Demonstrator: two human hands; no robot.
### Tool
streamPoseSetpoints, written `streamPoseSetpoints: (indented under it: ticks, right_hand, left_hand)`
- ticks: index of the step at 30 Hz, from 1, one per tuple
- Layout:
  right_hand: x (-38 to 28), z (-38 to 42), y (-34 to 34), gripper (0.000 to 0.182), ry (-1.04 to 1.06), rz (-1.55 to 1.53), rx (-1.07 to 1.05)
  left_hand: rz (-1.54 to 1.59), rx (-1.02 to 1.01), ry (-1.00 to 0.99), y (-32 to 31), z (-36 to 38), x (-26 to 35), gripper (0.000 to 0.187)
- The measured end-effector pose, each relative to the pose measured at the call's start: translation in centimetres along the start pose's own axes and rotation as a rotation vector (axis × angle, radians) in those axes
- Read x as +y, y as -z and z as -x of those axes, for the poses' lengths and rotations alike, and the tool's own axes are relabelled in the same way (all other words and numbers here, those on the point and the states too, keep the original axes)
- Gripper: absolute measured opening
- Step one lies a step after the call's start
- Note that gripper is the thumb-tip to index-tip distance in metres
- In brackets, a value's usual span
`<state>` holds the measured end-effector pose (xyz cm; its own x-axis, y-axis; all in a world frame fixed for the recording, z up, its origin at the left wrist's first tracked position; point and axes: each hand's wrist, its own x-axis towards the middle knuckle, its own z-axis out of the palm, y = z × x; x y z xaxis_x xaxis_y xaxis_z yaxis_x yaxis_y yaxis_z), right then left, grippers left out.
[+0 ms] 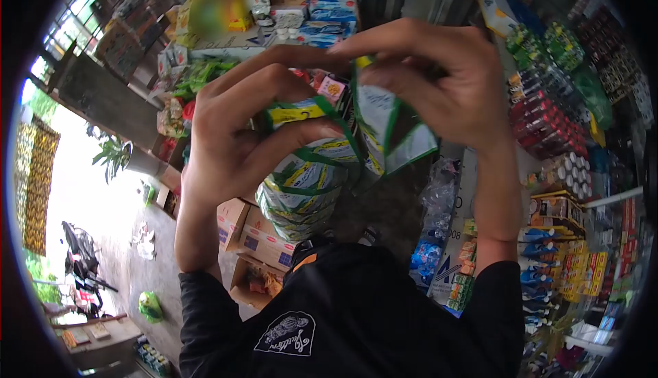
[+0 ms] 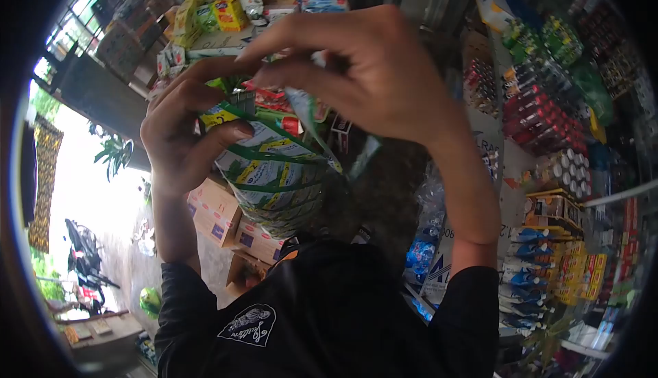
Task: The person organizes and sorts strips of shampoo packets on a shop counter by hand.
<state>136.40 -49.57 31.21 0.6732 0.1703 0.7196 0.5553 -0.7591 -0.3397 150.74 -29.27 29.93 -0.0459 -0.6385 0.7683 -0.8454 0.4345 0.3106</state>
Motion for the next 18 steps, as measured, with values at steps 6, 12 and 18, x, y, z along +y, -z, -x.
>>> streamPoseSetpoints:
  ticks: [6, 12, 18]
  right_hand:
    - [-0.1, 1.4, -1.6, 0.019, 0.087, -0.045, 0.098]
    - [-0.5, 4.8, 0.5, 0.020, -0.060, 0.084, 0.279]
    - [-1.3, 8.3, 12.3, 0.027, -0.307, 0.595, 0.560]
  left_hand:
    - [0.092, 0.015, 0.156, -1.5, 0.9, -0.5, 0.027]
    - [0.164, 0.010, 0.181, -4.9, 0.4, -1.0, 0.025]
    - [0.189, -0.046, 0.103, -6.3, -0.7, -1.1, 0.026]
